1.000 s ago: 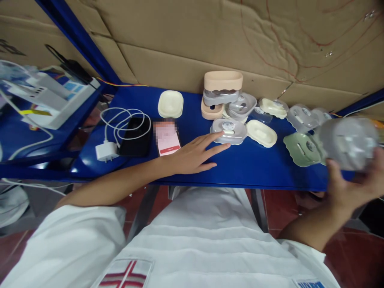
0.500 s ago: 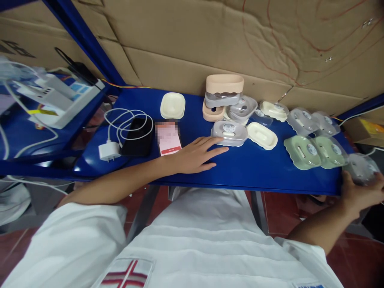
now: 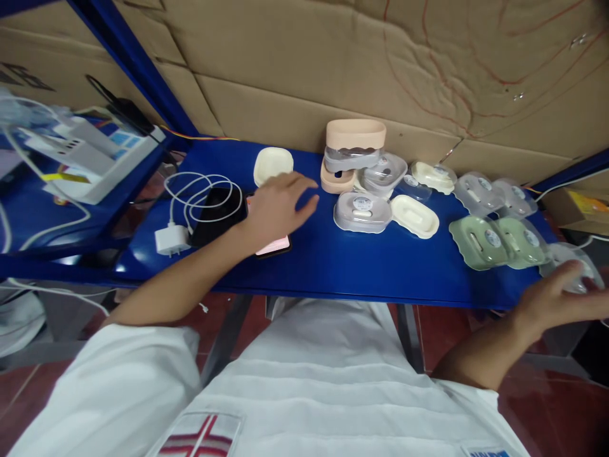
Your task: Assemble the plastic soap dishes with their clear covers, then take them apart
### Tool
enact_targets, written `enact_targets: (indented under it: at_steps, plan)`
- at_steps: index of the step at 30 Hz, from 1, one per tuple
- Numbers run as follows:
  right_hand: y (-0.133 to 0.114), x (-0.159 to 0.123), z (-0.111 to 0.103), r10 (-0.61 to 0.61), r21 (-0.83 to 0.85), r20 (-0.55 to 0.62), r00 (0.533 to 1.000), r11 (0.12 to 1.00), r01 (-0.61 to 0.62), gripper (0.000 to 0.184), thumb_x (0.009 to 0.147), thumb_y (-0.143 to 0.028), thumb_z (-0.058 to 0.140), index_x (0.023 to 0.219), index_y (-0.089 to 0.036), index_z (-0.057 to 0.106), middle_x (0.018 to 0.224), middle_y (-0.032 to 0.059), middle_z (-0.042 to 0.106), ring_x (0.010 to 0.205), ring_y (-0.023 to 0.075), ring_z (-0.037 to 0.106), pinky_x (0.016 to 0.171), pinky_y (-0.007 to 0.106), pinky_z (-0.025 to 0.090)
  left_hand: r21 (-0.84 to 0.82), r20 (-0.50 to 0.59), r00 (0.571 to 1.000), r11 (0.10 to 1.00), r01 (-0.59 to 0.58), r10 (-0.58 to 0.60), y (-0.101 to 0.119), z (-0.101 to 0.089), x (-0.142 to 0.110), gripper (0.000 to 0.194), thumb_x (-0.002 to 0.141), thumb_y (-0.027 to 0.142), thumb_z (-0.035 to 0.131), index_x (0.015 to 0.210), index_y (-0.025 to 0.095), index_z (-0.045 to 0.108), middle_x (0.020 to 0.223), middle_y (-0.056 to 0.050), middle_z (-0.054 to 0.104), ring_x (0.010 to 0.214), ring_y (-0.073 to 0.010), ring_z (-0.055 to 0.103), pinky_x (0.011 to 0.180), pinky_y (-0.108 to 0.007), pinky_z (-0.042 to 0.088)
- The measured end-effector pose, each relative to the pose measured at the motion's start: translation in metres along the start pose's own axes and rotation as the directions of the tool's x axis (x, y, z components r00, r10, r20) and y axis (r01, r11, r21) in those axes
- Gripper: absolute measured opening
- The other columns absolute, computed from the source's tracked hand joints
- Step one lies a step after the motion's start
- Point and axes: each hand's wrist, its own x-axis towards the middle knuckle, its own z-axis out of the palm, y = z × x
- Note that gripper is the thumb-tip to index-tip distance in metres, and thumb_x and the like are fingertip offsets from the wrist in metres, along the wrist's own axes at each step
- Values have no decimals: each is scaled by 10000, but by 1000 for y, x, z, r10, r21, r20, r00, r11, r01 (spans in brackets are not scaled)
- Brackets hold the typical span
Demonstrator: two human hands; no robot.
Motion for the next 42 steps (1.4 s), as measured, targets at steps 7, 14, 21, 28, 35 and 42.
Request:
enact_targets:
  at_steps: [7,14,21,28,35,42]
  plan:
    - [-149,-45,41,-489,346,599,634,872,346,482,1081,-510,545,1495,-279,638,1465,157,703,1387,357,657,1188,585,522,206,90,903,895,396,-420,-63,-14,22,384,1047,440,592,1313,185,699,1322,-147,717,1248,-366,649,1072,-507,456]
    - [-150,-73,50,-434,256,813,387,865,432,735,1116,-564,457,1732,-182,339,1662,220,541,1545,401,510,1266,675,366,129,127,884,891,435,-450,-80,2,27,520,1056,577,533,1281,137,695,1250,-93,683,1234,-278,596,1122,-458,407]
    - [-144,-73,48,-374,198,813,446,898,392,454,1124,-502,498,1431,-251,721,1296,130,779,1191,358,720,1044,543,506,215,181,852,865,454,-492,-68,5,39,547,1037,551,605,1401,148,672,1432,-201,649,1349,-412,580,1139,-524,412]
    - [-141,-75,51,-411,277,802,432,898,341,405,1119,-494,538,1337,-245,772,1268,114,799,1145,320,747,958,470,533,241,217,824,847,474,-523,-64,2,38,646,998,564,674,1516,186,596,1499,-217,610,1376,-471,583,1180,-583,400]
    - [-148,-69,49,-433,305,803,409,889,341,429,1130,-501,505,1365,-244,755,1271,105,805,1149,315,748,963,466,557,192,194,848,866,461,-494,-71,-3,38,343,1028,458,642,1275,236,732,1417,-142,662,1248,-377,655,1061,-501,509]
    - [-176,-19,58,-503,337,779,375,840,426,522,1125,-547,445,1487,-247,672,1433,134,720,1330,380,654,1131,565,502,-6,22,931,932,364,-363,-60,-38,26,231,1032,396,614,1117,204,711,1254,-85,735,1193,-274,651,1090,-453,496]
